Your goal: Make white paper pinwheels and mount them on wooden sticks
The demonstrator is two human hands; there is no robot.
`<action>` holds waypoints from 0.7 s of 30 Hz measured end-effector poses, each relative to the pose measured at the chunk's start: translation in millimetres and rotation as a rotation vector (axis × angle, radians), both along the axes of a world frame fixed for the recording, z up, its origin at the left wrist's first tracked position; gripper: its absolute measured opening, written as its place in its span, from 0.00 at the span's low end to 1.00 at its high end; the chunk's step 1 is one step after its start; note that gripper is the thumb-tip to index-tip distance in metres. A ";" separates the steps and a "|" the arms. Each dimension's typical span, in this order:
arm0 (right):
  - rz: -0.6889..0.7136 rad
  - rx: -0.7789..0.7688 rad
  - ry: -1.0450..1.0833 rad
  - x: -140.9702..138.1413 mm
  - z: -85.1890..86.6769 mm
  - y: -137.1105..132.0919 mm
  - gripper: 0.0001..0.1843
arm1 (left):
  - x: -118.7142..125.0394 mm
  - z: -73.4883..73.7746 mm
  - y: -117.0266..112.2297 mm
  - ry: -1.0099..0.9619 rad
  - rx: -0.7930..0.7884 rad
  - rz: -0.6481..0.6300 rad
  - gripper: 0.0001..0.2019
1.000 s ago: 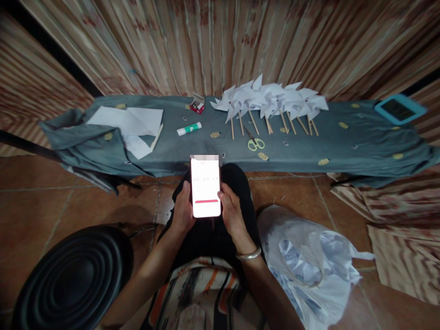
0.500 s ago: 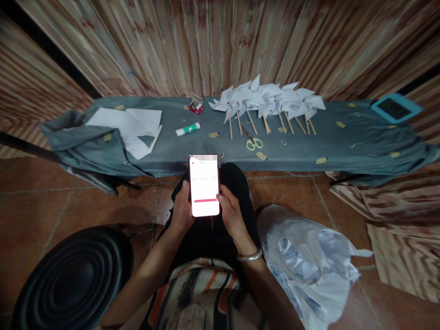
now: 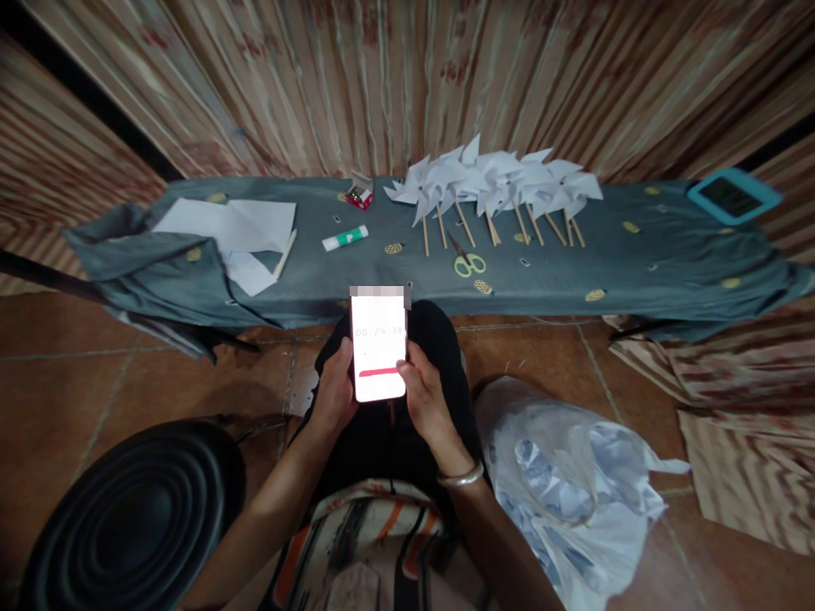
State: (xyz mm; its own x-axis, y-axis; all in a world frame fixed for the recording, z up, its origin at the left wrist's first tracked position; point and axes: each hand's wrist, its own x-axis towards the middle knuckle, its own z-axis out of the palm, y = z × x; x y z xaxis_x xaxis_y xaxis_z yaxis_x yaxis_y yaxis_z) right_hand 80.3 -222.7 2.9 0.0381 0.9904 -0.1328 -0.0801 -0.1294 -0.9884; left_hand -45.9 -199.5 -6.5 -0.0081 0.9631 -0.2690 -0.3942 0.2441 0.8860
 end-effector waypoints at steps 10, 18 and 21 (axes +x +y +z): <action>-0.023 -0.168 0.031 3.1 3.8 -8.6 0.26 | 0.9 13.0 0.4 -0.195 -0.089 0.028 0.24; -0.058 -0.267 0.295 -5.6 -7.1 -13.1 0.34 | 2.5 15.7 2.5 -0.187 -0.103 0.019 0.27; -0.075 -0.253 0.256 -9.6 -8.6 -14.9 0.35 | 3.1 14.9 2.4 -0.150 -0.098 0.024 0.25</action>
State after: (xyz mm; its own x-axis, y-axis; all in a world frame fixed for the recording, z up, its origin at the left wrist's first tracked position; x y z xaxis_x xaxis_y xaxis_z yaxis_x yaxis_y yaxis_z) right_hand 70.7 -237.6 -5.7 0.0428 0.9207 -0.3880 -0.3393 -0.3519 -0.8724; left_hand -42.8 -197.0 8.4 0.0163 0.9321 -0.3619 -0.5273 0.3155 0.7889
